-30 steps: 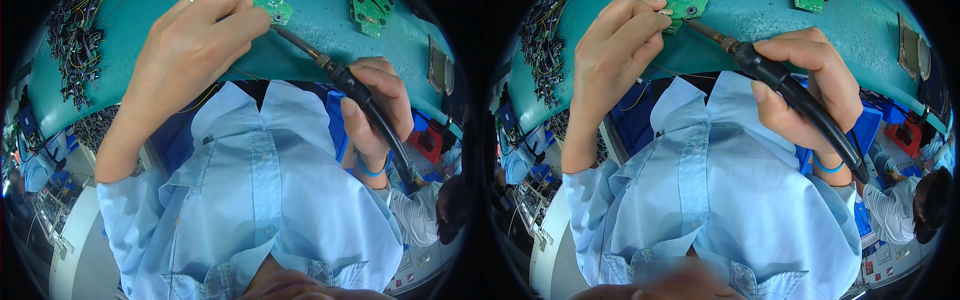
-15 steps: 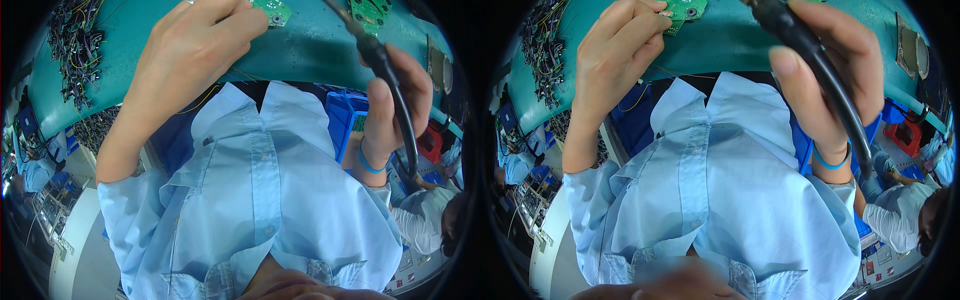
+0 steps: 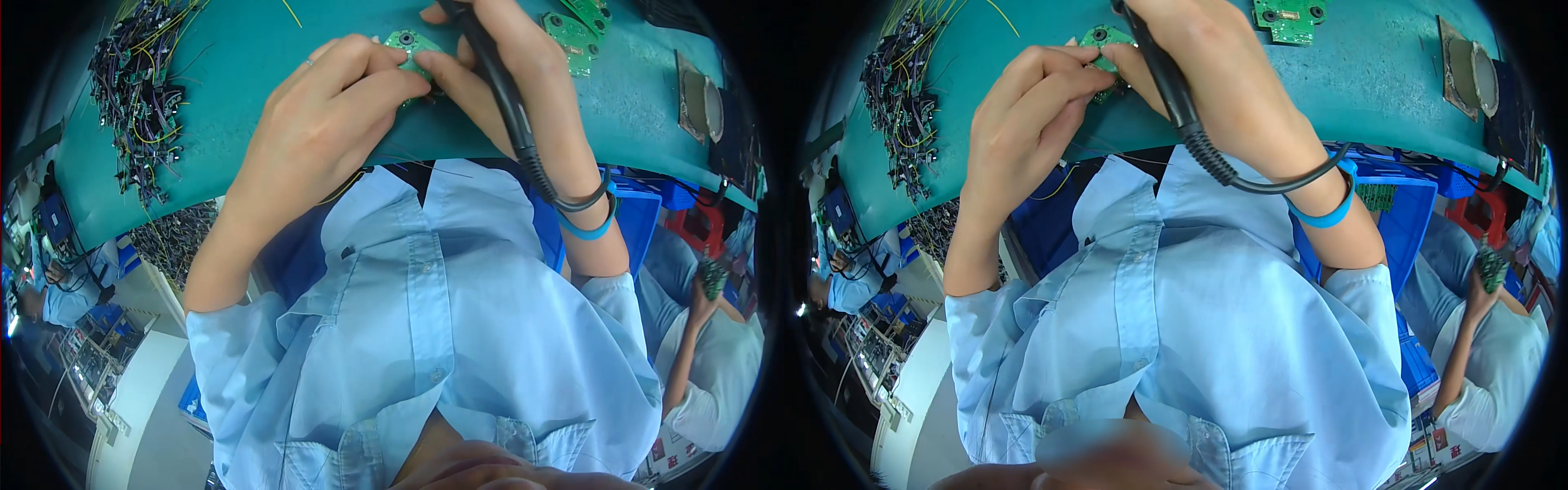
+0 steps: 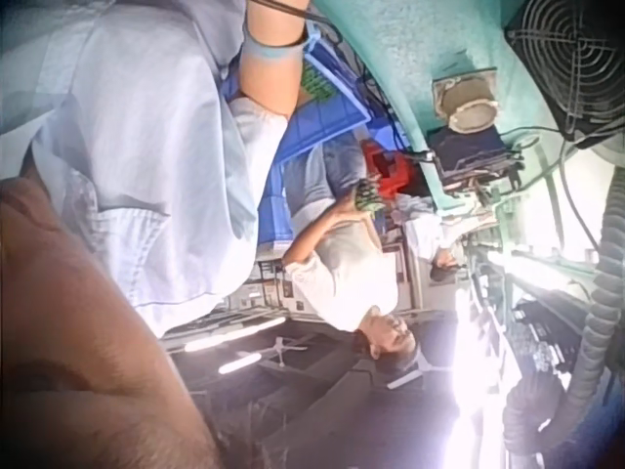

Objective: The person solders wires onto circuit boards using a soldering iron, working on multiple boards by hand before checking their fingers.

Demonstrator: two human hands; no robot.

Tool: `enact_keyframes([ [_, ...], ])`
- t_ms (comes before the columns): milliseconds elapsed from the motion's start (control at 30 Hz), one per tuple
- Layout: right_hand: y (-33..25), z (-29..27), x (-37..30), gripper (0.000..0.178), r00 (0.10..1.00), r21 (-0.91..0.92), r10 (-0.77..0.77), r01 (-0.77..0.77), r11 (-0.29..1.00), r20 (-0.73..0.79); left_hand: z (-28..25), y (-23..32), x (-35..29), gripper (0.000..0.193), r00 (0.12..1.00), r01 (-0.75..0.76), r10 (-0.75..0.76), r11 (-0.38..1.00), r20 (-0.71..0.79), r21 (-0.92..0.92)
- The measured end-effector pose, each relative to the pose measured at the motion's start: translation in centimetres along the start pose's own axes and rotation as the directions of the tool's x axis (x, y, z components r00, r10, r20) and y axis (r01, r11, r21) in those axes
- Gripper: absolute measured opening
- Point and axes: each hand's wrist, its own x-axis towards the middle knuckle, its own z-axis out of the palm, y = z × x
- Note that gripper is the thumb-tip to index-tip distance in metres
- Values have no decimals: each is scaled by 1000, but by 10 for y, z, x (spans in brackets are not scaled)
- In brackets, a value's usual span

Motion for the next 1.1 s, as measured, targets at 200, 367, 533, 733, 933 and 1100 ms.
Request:
enact_keyframes([
  [200, -9, -9, 8, 62, 995, -96, 43, -34, 995, 86, -11, -10, 6, 14, 990, -84, 88, 995, 114, -46],
  [367, -13, -13, 16, 64, 985, -151, 65, -40, 988, 161, -15, -10, 13, 12, 980, -199, 198, 979, 6, 45],
  [533, -1, -8, 9, 67, 994, -221, -61, 79, 972, 90, -30, -16, -2, 10, 995, -99, 104, 943, -1, -319],
  [733, 10, 21, 3, 56, 951, -275, -224, 161, 948, -214, -24, 0, -1, 3, 993, 103, -115, 966, -36, -235],
  [933, 6, 1, -11, 48, 974, -61, -190, 184, 981, -127, -31, -4, 18, 7, 988, 151, -151, 987, 11, -61],
  [1100, 4, -26, -24, 49, 987, 108, -141, 149, 983, -76, -39, -14, 31, 5, 986, 151, -147, 988, 78, -44],
])
